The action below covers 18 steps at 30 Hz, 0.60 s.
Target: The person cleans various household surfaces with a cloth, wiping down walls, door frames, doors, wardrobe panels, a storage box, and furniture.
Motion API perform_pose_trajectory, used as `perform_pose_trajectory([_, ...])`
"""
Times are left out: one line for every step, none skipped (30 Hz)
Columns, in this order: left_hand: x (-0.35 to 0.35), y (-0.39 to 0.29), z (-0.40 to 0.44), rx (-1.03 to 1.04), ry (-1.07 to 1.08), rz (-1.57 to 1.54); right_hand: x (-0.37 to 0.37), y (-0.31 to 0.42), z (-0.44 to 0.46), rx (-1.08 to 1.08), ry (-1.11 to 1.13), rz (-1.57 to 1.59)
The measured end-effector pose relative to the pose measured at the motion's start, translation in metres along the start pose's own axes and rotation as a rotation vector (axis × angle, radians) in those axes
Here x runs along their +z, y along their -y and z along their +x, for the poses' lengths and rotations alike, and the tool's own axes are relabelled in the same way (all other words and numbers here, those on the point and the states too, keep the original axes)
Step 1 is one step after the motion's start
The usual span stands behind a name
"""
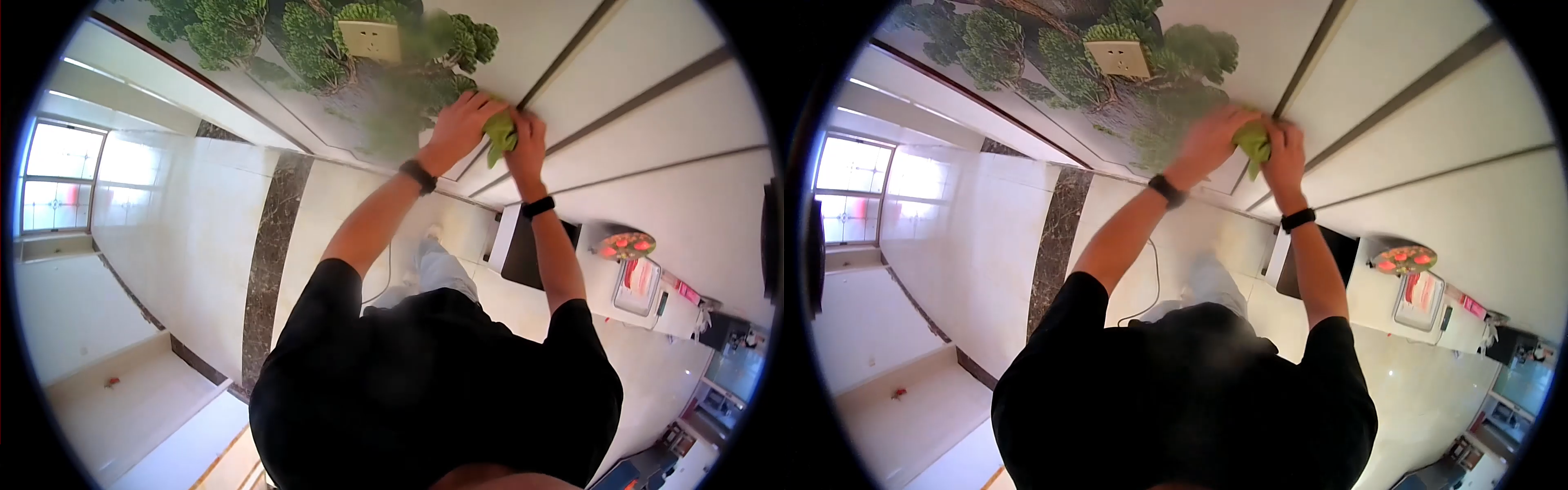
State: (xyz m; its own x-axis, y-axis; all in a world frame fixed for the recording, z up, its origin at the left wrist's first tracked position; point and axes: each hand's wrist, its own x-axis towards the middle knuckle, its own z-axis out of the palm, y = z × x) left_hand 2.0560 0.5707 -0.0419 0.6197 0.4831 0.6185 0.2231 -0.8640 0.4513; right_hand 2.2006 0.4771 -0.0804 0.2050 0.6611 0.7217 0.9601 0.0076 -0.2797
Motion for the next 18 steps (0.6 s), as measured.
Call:
perform_pose_trajectory([-0.005, -0.012, 0.011, 0.058, -0.046, -0.02, -0.017, -0.002, 0.01, -0.012, -0.026, -0.014])
perform_pose_trajectory([-0.006, -0.021, 0.027, 0.114, -0.091, -0.043, -0.038, 0.0, 0.022, -0.01, -0.043, -0.05])
perform_pose_trajectory([-0.006, -0.032, 0.04, 0.173, -0.142, -0.065, -0.057, 0.001, 0.032, -0.023, -0.083, -0.091])
perform_pose_trajectory([-0.007, -0.047, 0.05, 0.178, -0.132, -0.09, -0.072, -0.002, 0.04, -0.04, -0.126, -0.132])
perform_pose_trajectory([-0.006, -0.061, 0.06, 0.184, -0.121, -0.113, -0.084, -0.008, 0.042, -0.029, -0.139, -0.152])
perform_pose_trajectory([-0.002, -0.074, 0.068, 0.19, -0.109, -0.135, -0.097, -0.017, 0.043, -0.017, -0.152, -0.171])
perform_pose_trajectory([0.009, -0.082, 0.074, 0.223, -0.123, -0.104, -0.108, -0.024, 0.042, -0.004, -0.164, -0.187])
perform_pose_trajectory([0.016, -0.092, 0.076, 0.226, -0.102, -0.084, -0.118, -0.029, 0.039, 0.016, -0.161, -0.205])
perform_pose_trajectory([0.022, -0.104, 0.079, 0.233, -0.084, -0.063, -0.127, -0.035, 0.035, 0.035, -0.163, -0.223])
perform_pose_trajectory([0.03, -0.114, 0.083, 0.239, -0.068, -0.042, -0.135, -0.042, 0.031, 0.052, -0.165, -0.242])
perform_pose_trajectory([0.045, -0.121, 0.085, 0.255, -0.097, -0.014, -0.142, -0.049, 0.026, 0.08, -0.16, -0.273])
perform_pose_trajectory([0.052, -0.129, 0.087, 0.25, -0.067, -0.017, -0.147, -0.057, 0.02, 0.094, -0.165, -0.279])
perform_pose_trajectory([0.059, -0.137, 0.088, 0.241, -0.035, -0.017, -0.15, -0.065, 0.014, 0.109, -0.169, -0.282])
perform_pose_trajectory([0.066, -0.144, 0.089, 0.233, -0.003, -0.015, -0.151, -0.075, 0.009, 0.123, -0.174, -0.282])
perform_pose_trajectory([0.074, -0.149, 0.09, 0.239, 0.006, 0.01, -0.152, -0.083, 0.003, 0.126, -0.19, -0.287])
perform_pose_trajectory([0.082, -0.151, 0.091, 0.269, -0.015, 0.009, -0.152, -0.091, -0.002, 0.138, -0.201, -0.27])
perform_pose_trajectory([0.09, -0.153, 0.088, 0.291, -0.032, 0.005, -0.151, -0.098, -0.009, 0.154, -0.203, -0.252])
perform_pose_trajectory([0.1, -0.156, 0.083, 0.305, -0.047, -0.001, -0.151, -0.106, -0.018, 0.169, -0.198, -0.233])
